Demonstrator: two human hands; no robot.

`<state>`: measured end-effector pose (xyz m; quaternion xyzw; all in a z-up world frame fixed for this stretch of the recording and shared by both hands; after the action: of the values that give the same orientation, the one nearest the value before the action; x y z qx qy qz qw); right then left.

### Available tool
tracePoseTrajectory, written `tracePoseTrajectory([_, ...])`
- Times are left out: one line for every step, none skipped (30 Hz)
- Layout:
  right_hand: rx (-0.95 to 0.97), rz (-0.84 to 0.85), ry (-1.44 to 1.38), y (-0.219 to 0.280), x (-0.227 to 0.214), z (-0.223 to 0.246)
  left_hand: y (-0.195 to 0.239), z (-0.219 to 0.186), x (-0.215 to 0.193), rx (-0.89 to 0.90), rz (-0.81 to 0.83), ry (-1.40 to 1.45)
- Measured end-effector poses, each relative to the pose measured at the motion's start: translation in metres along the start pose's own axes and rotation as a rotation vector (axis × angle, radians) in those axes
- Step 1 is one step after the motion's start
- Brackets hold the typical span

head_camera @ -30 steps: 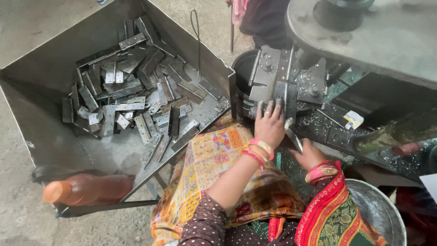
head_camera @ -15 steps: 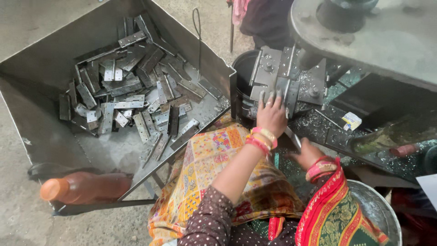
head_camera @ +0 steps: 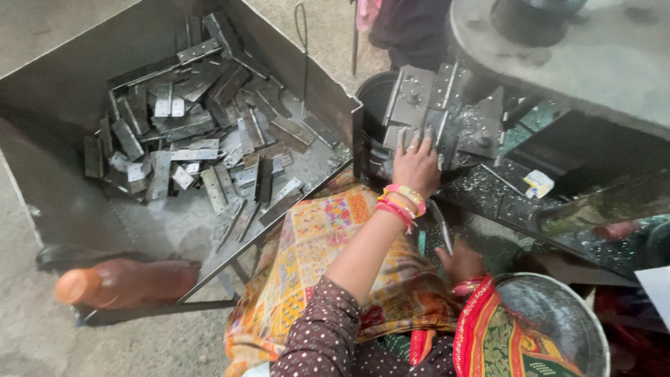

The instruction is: The person takes metal plates from a large bin and places them one at a time into a punching machine. The person pulls a hand lever on the machine to process each plate and then places the finished plate into a bucket.

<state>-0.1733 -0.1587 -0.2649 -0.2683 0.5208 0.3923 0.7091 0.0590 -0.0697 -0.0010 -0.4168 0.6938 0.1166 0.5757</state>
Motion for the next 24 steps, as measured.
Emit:
tracePoseTrajectory([-0.011,0.011,-0.013,0.000,0.003,0.000,0.006,0.001,0.003,-0.002,0.029,0.007])
tracePoseTrajectory([-0.022,0.021,-0.026,0.005,0.003,0.002,0.011,0.002,0.006,-0.005,0.058,0.014])
tracePoseTrajectory([-0.089,-0.027,-0.021,-0.005,-0.010,0.009,0.004,0.002,0.008,-0.009,0.063,0.024])
tracePoseTrajectory([-0.131,-0.046,-0.017,-0.015,-0.024,0.015,0.002,0.001,0.003,0.011,-0.013,-0.017])
tracePoseTrajectory([-0.145,-0.016,-0.010,-0.027,-0.034,0.019,0.005,-0.002,0.001,0.028,-0.086,-0.057])
tracePoseTrajectory([-0.131,0.057,-0.008,-0.042,-0.043,0.019,0.005,-0.006,-0.001,0.044,-0.159,-0.097])
tracePoseTrajectory([-0.100,0.155,-0.009,-0.046,-0.048,0.019,0.003,-0.005,0.009,0.037,-0.116,-0.110])
tracePoseTrajectory([-0.057,0.245,-0.012,-0.051,-0.050,0.017,-0.007,-0.004,0.019,0.030,-0.073,-0.123])
tracePoseTrajectory([-0.037,0.270,0.012,-0.057,-0.056,0.014,-0.016,-0.005,0.029,0.026,-0.033,-0.134])
tracePoseTrajectory([-0.027,0.285,0.027,-0.063,-0.058,0.011,-0.020,-0.006,0.031,0.016,-0.066,-0.131])
tracePoseTrajectory([-0.033,0.243,0.076,-0.071,-0.061,0.009,-0.027,-0.007,0.030,0.005,-0.108,-0.130])
tracePoseTrajectory([-0.021,0.204,0.050,-0.067,-0.053,0.009,-0.032,-0.008,0.028,-0.006,-0.150,-0.128])
tracePoseTrajectory([-0.009,0.169,0.024,-0.049,-0.039,0.012,-0.032,-0.008,0.028,-0.010,-0.165,-0.111])
tracePoseTrajectory([0.002,0.133,-0.003,-0.033,-0.031,0.010,-0.032,-0.008,0.026,-0.015,-0.181,-0.093])
tracePoseTrajectory([0.012,0.085,-0.014,-0.021,-0.028,0.011,-0.034,-0.007,0.022,-0.019,-0.201,-0.079])
tracePoseTrajectory([0.021,0.037,-0.025,-0.005,-0.024,0.016,-0.034,-0.007,0.022,-0.005,-0.167,-0.098])
tracePoseTrajectory([0.023,-0.004,-0.034,0.003,-0.026,0.018,-0.031,-0.005,0.022,-0.001,-0.131,-0.119])
tracePoseTrajectory([0.014,0.023,-0.092,-0.007,-0.028,0.015,-0.031,-0.003,0.022,0.002,-0.096,-0.139])
tracePoseTrajectory([0.026,0.059,-0.159,-0.006,-0.024,0.012,-0.021,-0.002,0.025,0.006,-0.038,-0.139])
tracePoseTrajectory([0.039,0.095,-0.227,0.000,-0.019,0.011,-0.012,-0.003,0.029,0.010,0.019,-0.138])
tracePoseTrajectory([-0.015,0.106,-0.130,-0.014,-0.026,0.013,-0.020,-0.003,0.030,0.010,0.046,-0.138])
tracePoseTrajectory([-0.069,0.117,-0.033,-0.030,-0.034,0.017,-0.024,-0.002,0.024,0.017,-0.007,-0.155])
tracePoseTrajectory([-0.117,0.134,0.066,-0.035,-0.040,0.023,-0.021,-0.003,0.021,0.024,-0.054,-0.168])
tracePoseTrajectory([-0.083,0.195,0.077,-0.048,-0.047,0.021,-0.021,-0.006,0.021,0.031,-0.100,-0.182])
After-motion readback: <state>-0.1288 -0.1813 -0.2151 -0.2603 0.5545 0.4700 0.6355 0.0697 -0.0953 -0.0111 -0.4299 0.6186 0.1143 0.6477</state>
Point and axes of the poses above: each hand's wrist, its own y-axis away from the middle knuckle, its own x-axis out of the palm, z = x × y, the point moved 10 cm from there along -y, towards the middle knuckle, and after that the axes turned 8 degrees about -x, right-handed, at the moved point
